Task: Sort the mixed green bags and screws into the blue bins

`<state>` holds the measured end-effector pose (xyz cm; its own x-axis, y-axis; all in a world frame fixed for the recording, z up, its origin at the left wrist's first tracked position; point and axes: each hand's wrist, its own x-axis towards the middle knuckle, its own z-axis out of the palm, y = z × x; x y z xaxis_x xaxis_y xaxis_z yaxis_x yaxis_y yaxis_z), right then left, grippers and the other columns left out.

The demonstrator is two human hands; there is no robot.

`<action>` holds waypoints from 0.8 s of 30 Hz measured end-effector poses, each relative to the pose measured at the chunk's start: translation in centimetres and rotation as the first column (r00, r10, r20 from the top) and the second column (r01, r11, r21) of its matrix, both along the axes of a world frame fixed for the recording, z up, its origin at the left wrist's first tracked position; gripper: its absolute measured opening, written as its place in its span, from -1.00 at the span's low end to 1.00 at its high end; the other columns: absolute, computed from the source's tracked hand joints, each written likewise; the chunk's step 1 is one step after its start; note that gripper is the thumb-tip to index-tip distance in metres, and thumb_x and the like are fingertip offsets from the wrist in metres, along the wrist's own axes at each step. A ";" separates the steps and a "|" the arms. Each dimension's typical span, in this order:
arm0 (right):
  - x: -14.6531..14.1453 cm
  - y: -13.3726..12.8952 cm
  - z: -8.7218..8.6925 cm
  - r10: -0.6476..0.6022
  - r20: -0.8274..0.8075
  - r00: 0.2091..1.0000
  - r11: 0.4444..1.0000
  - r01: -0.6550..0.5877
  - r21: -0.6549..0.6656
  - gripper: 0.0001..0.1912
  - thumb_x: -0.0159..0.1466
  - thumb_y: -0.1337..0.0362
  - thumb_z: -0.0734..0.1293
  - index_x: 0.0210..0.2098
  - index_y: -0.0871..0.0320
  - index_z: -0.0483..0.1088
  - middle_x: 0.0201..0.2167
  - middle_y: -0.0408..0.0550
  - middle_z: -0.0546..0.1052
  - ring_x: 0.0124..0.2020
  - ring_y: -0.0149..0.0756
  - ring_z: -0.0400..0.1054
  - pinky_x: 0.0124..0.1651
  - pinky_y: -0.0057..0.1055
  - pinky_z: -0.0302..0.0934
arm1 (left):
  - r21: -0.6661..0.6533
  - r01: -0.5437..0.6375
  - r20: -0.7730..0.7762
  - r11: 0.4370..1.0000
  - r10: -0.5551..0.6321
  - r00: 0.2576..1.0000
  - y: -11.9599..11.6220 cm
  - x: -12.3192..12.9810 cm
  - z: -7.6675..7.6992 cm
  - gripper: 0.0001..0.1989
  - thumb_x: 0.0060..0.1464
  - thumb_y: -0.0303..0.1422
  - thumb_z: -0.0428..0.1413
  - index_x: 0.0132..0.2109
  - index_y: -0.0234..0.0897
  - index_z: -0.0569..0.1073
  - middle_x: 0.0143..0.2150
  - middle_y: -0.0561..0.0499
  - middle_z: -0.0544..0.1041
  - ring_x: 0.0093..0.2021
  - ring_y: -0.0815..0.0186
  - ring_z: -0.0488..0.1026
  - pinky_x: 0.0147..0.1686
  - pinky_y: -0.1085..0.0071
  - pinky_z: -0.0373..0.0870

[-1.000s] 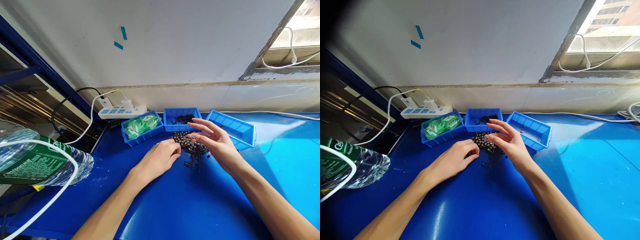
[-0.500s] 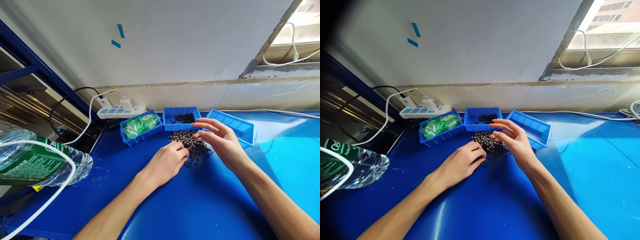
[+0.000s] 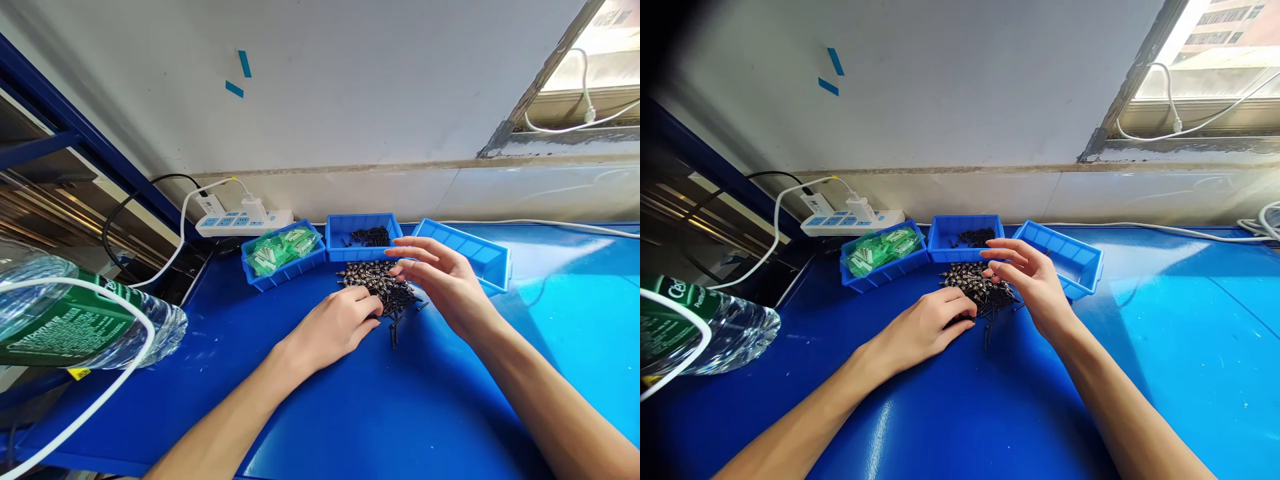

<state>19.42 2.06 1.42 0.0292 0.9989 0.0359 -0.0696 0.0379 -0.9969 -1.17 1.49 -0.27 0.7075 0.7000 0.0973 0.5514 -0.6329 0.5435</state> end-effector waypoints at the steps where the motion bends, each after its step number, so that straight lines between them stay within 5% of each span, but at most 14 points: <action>1: 0.0 0.0 0.2 0.001 -0.005 1.000 1.000 -0.001 -0.013 -0.57 0.08 0.04 0.60 -0.10 0.04 0.59 -0.11 0.01 0.70 -0.28 -0.20 0.57 -0.07 -0.16 0.45 | -0.009 -0.018 0.013 1.000 0.019 1.000 0.1 -0.1 0.1 -0.93 0.29 -0.47 0.19 -0.12 -0.24 0.56 -0.13 -0.04 0.61 -0.11 0.19 0.58 -0.09 0.34 0.49; 9: 0.0 0.0 0.2 0.000 -0.029 1.000 1.000 -0.001 -0.016 -0.61 0.08 0.07 0.60 -0.13 0.02 0.61 -0.14 -0.03 0.70 -0.30 -0.24 0.56 -0.10 -0.21 0.43 | 0.030 -0.123 0.127 0.992 0.118 0.985 1.0 -1.0 0.4 -0.88 0.18 -0.56 0.26 -0.25 -0.26 0.53 -0.23 0.03 0.61 -0.27 0.28 0.55 -0.22 0.39 0.47; 15: 0.0 -0.1 0.2 0.025 0.039 0.999 1.000 -0.024 -0.014 -0.65 0.11 0.05 0.58 -0.16 0.05 0.62 -0.18 -0.01 0.71 -0.30 -0.20 0.58 -0.11 -0.18 0.47 | 0.135 -0.255 0.400 0.957 0.183 0.898 1.0 -1.0 0.6 -0.88 0.23 -0.53 0.22 -0.13 -0.26 0.61 -0.18 -0.01 0.70 -0.18 0.25 0.63 -0.07 0.36 0.56; 24: -0.9 -0.6 0.2 0.215 0.189 0.958 0.975 -0.221 0.008 -0.65 0.14 -0.03 0.56 -0.20 0.05 0.62 -0.29 -0.03 0.72 -0.24 -0.09 0.63 -0.13 -0.19 0.52 | -0.221 -0.340 0.526 0.914 0.405 0.748 1.0 -1.1 1.5 -0.92 0.18 -0.36 0.26 -0.20 -0.23 0.66 -0.23 0.03 0.74 -0.24 0.21 0.71 -0.08 0.34 0.66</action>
